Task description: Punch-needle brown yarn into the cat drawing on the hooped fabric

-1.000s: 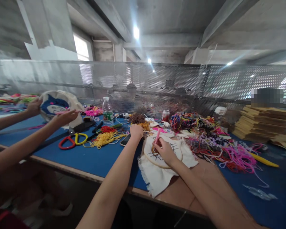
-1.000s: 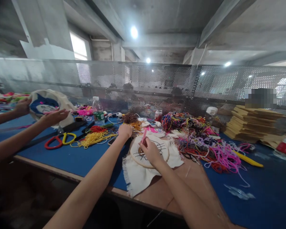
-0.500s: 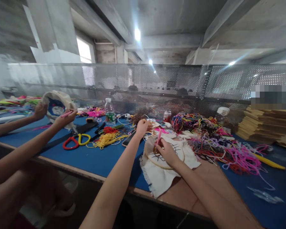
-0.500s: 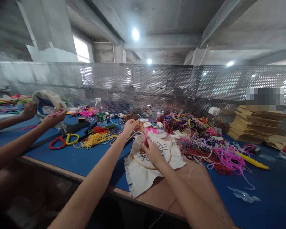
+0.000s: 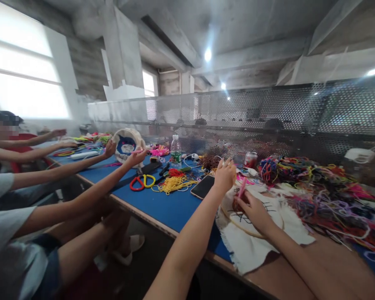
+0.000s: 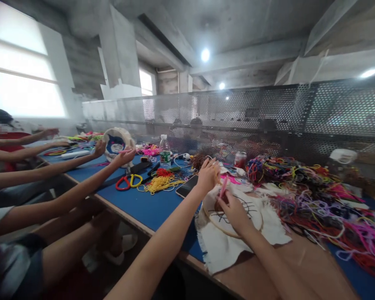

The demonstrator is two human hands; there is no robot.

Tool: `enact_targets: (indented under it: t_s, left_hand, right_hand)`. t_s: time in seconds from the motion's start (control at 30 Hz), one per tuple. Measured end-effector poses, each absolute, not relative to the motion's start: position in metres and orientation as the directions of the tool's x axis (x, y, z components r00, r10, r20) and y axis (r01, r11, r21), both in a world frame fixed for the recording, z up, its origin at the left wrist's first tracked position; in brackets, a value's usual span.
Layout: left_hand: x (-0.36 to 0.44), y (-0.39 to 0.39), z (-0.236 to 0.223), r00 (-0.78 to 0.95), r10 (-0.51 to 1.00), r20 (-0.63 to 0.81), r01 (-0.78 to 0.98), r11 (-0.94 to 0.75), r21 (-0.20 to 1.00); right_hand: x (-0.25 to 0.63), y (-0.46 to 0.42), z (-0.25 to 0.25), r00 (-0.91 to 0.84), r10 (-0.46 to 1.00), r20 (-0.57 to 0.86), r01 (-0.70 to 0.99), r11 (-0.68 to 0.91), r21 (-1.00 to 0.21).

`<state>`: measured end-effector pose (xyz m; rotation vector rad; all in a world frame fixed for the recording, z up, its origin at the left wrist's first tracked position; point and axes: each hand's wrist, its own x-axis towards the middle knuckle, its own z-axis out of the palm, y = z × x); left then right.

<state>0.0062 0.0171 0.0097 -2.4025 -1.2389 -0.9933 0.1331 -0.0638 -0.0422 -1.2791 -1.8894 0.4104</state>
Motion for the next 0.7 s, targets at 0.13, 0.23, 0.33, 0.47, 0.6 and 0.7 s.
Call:
enact_targets:
  t_s: [0.13, 0.23, 0.33, 0.47, 0.6, 0.7]
  left_hand:
    - [0.003, 0.027, -0.010, 0.274, 0.903, 0.331, 0.939, -0.326, 0.112]
    - [-0.003, 0.029, -0.013, 0.242, 0.946, 0.216, 0.951, -0.275, 0.141]
    - [-0.005, 0.030, -0.011, 0.254, 0.948, 0.193, 0.948, -0.283, 0.142]
    - [-0.003, 0.031, -0.008, 0.278, 0.946, 0.168, 0.945, -0.301, 0.131]
    - [0.000, 0.030, -0.003, 0.311, 0.938, 0.151, 0.933, -0.331, 0.140]
    - [0.001, 0.028, 0.001, 0.321, 0.938, 0.131, 0.925, -0.340, 0.168]
  right_hand:
    - [0.132, -0.065, -0.041, -0.177, 0.895, 0.410, 0.578, 0.432, -0.693]
    - [0.131, -0.065, -0.042, -0.177, 0.899, 0.400, 0.527, 0.429, -0.733]
    - [0.132, -0.064, -0.044, -0.180, 0.900, 0.398, 0.517, 0.431, -0.740]
    - [0.134, -0.065, -0.044, -0.180, 0.893, 0.412, 0.548, 0.439, -0.712]
    - [0.135, -0.064, -0.045, -0.198, 0.885, 0.420, 0.543, 0.456, -0.705]
    - [0.135, -0.063, -0.046, -0.198, 0.879, 0.433, 0.556, 0.465, -0.689]
